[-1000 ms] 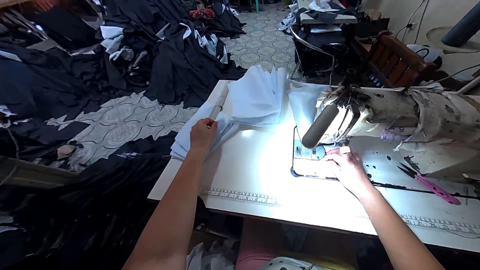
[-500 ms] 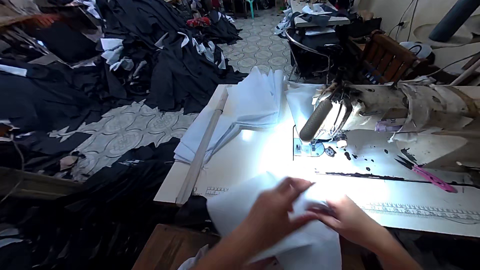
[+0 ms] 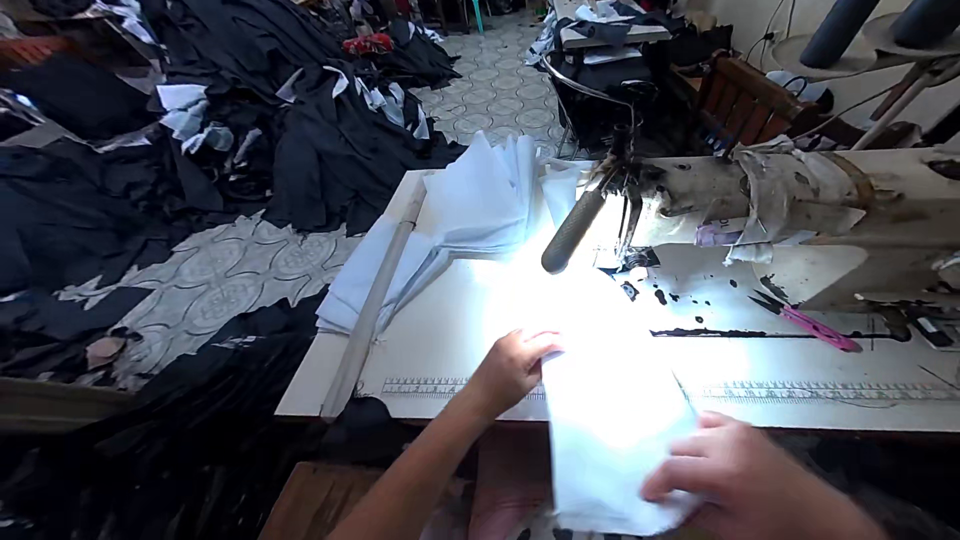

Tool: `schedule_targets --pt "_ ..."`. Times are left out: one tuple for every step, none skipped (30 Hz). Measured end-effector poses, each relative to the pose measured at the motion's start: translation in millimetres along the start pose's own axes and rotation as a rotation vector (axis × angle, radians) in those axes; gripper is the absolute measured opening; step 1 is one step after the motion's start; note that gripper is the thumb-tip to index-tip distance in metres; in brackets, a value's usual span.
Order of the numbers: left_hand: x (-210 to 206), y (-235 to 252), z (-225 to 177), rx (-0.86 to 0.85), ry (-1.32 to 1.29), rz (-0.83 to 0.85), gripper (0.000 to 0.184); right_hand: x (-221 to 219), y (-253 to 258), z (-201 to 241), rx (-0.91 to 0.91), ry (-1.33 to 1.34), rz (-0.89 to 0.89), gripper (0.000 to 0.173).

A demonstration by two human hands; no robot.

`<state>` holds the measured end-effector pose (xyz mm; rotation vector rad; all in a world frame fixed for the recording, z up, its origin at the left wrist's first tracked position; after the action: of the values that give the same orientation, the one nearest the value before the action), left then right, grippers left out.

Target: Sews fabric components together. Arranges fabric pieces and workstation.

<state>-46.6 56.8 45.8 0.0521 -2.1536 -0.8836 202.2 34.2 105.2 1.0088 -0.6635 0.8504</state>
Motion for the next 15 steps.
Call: schedule_targets --pt "-1.3 -12.2 10.2 0.018 0.066 0.072 0.019 -27.6 -1.6 -11.6 -0.034 0.009 0.018 0.026" --pt "-1.8 -23.7 18.5 0.039 0.102 0.133 0.021 -50.0 -3.9 -24.1 -0.098 -0.011 0.005 0.037" --pt "-0.8 -33.3 23.8 0.06 0.112 0.172 0.024 -65.3 -5.5 -35.2 -0.182 -0.057 -0.036 0.04" --pt "2.1 -40.0 26.4 0.093 0.104 0.183 0.027 -74.4 -5.8 -44.3 -0.26 -0.112 -0.074 0.041" --pt "6.5 -41.8 27.4 0.145 0.094 0.188 0.029 -80.1 -5.1 -52.2 -0.311 -0.155 -0.11 0.039" --pt "11.6 -38.9 28.6 0.211 0.095 0.195 0.03 -84.3 -4.5 -58.7 -0.335 -0.193 -0.138 0.036" --pt "16.5 -32.7 31.5 0.285 0.115 0.2 0.029 -87.0 -3.8 -63.1 -0.338 -0.222 -0.155 0.034" --pt "20.7 -23.7 36.4 0.366 0.148 0.216 0.029 -88.3 -3.0 -65.9 -0.328 -0.246 -0.173 0.033" --pt "23.1 -13.2 43.8 0.462 0.171 0.254 0.037 -89.0 -2.4 -67.4 -0.314 -0.263 -0.19 0.033" --pt "24.2 -2.4 52.7 0.562 0.182 0.296 0.05 -89.5 -2.3 -68.3 -0.305 -0.264 -0.2 0.032" --pt "23.5 6.8 62.7 0.642 0.174 0.338 0.064 -89.7 -2.5 -68.7 -0.302 -0.259 -0.205 0.032" --pt "21.5 14.0 72.8 0.692 0.136 0.378 0.07 -89.8 -3.0 -68.9 -0.305 -0.258 -0.213 0.032" --pt "19.3 19.0 81.5 0.701 0.071 0.398 0.064 -89.7 -3.7 -68.9 -0.318 -0.265 -0.227 0.032" --pt "18.3 21.7 87.3 0.675 -0.007 0.409 0.052 -89.2 -5.1 -68.9 -0.349 -0.278 -0.246 0.034" --pt "19.2 21.6 91.3 0.61 -0.093 0.406 0.036 -87.9 -6.7 -69.3 -0.396 -0.309 -0.275 0.04"
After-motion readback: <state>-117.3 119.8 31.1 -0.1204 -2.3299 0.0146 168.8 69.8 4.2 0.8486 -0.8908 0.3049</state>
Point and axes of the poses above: each hand's wrist, its own y-axis towards the middle knuckle, its own x-axis out of the back of the hand, z = x × y, the point moved 5 cm from there along y, towards the middle knuckle, and after that the axes turned 1 degree about x, right-handed, at the moved point
